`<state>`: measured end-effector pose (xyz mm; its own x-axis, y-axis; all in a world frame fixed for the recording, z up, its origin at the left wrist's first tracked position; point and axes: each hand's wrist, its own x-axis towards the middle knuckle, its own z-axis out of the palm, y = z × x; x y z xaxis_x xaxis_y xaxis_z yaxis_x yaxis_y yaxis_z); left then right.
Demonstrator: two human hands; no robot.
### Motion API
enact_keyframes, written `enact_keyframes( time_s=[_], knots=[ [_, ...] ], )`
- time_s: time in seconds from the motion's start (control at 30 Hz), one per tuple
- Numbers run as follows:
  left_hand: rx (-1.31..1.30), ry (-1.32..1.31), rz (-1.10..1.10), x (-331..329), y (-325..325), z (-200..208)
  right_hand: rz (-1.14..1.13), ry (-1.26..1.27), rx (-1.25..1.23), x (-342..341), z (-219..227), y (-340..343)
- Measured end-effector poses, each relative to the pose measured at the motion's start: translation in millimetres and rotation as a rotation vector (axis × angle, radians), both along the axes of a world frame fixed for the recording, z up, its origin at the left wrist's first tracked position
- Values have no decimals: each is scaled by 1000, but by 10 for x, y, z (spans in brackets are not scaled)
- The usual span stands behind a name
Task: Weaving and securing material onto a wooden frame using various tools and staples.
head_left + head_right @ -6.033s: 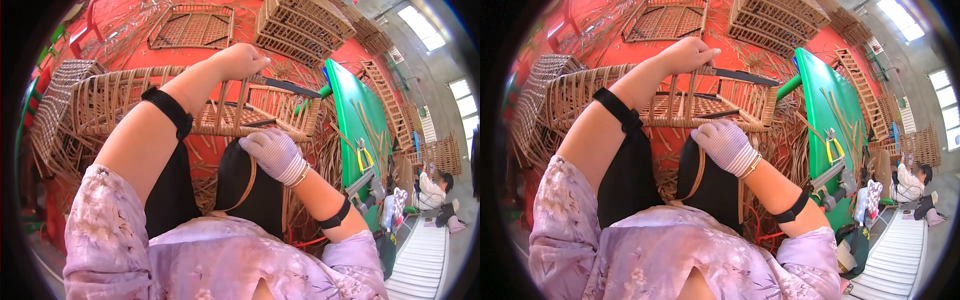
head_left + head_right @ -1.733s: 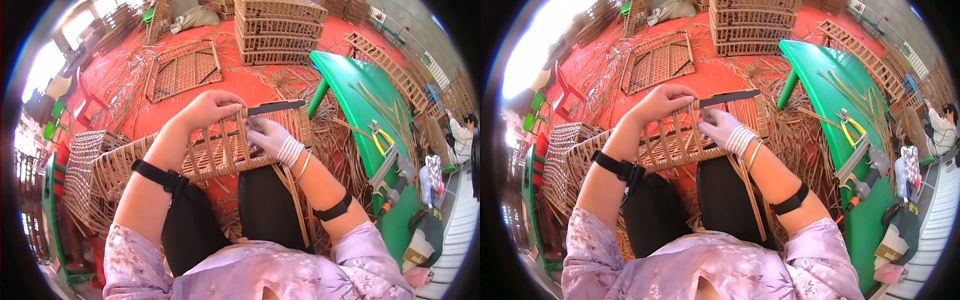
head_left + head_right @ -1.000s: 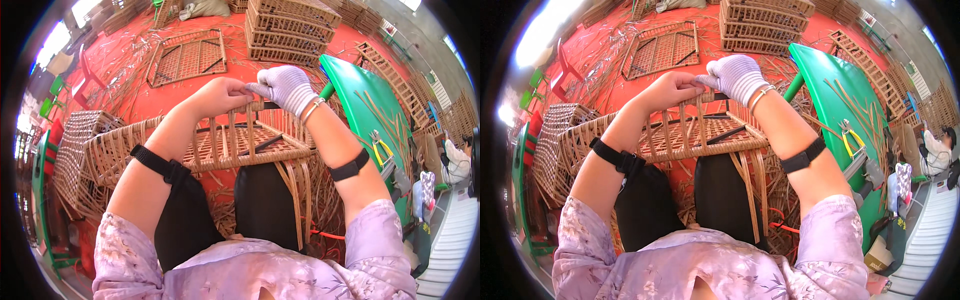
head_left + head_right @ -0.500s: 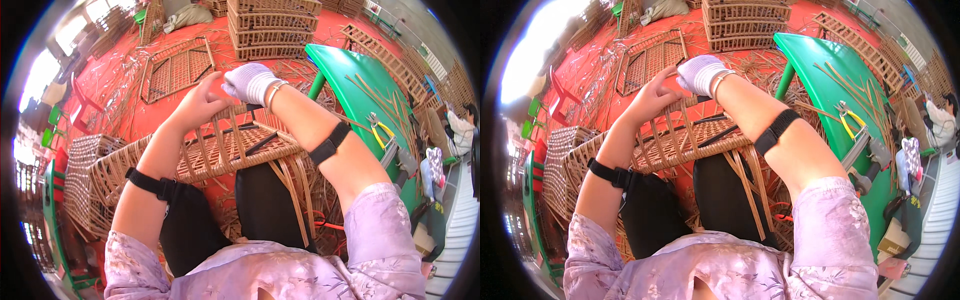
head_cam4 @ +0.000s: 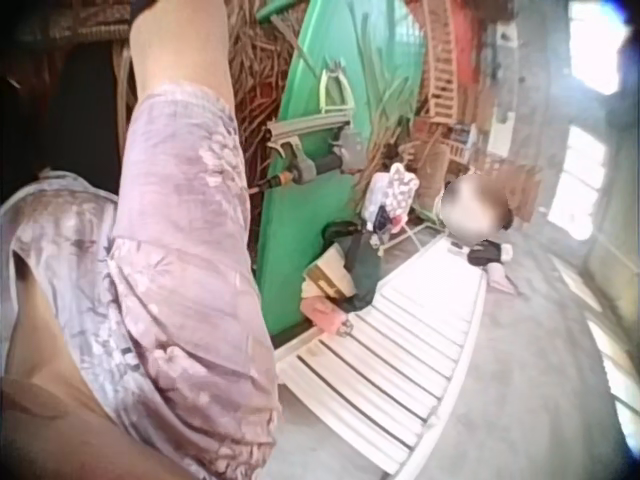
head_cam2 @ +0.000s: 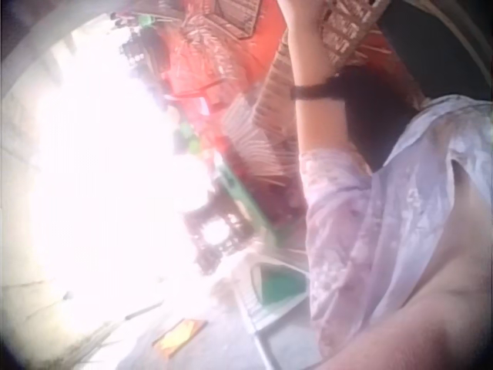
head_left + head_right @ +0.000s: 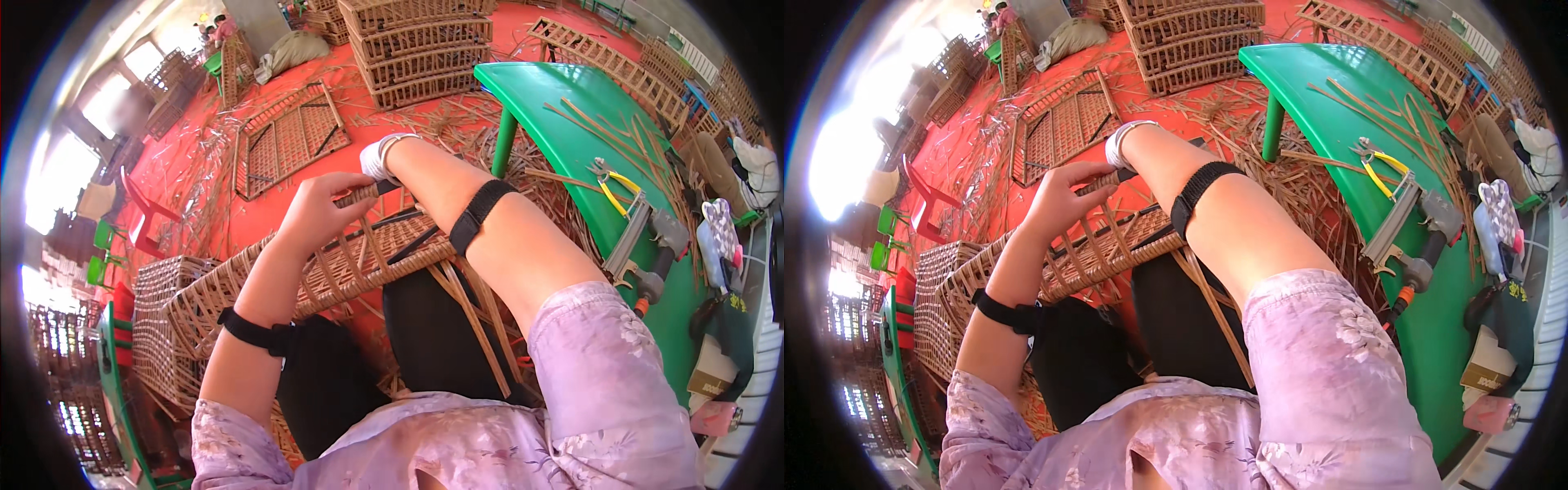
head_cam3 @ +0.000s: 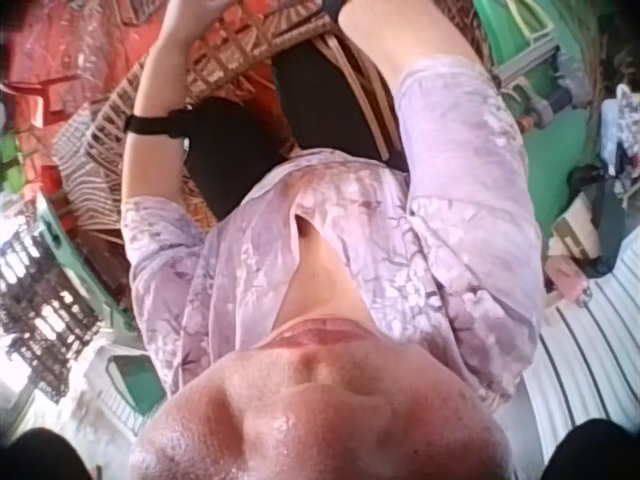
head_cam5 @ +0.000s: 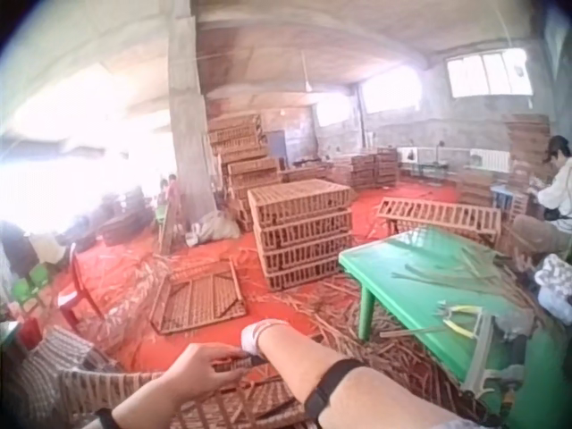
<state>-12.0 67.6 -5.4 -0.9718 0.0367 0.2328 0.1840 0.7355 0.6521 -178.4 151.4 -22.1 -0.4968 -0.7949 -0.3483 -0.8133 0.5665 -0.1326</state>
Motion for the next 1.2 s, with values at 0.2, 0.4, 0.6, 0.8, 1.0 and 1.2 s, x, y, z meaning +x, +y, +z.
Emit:
enact_keyframes(
  time_s=[0.2, 0.4, 0.6, 0.8, 1.0, 1.2],
  knots=[
    [9, -209, 35, -71, -76, 110, -286, 222, -773, 244, 63, 191],
    [108, -338, 0, -138, -105, 130, -608, -152, -1194, 927, -96, 994],
    [166, -381, -65, -182, -158, 105, -559, -73, -1065, 1163, -691, 1007],
    [227, -363, -90, -172, -213, -13, -441, -562, -1007, 1049, -517, 936],
    [39, -245, -87, -76, -63, -20, -652, -1323, -1327, 1166, -395, 998],
    [-306, 55, -28, -41, 138, -6, -621, -1169, -1396, 1202, -368, 941]
  ],
)
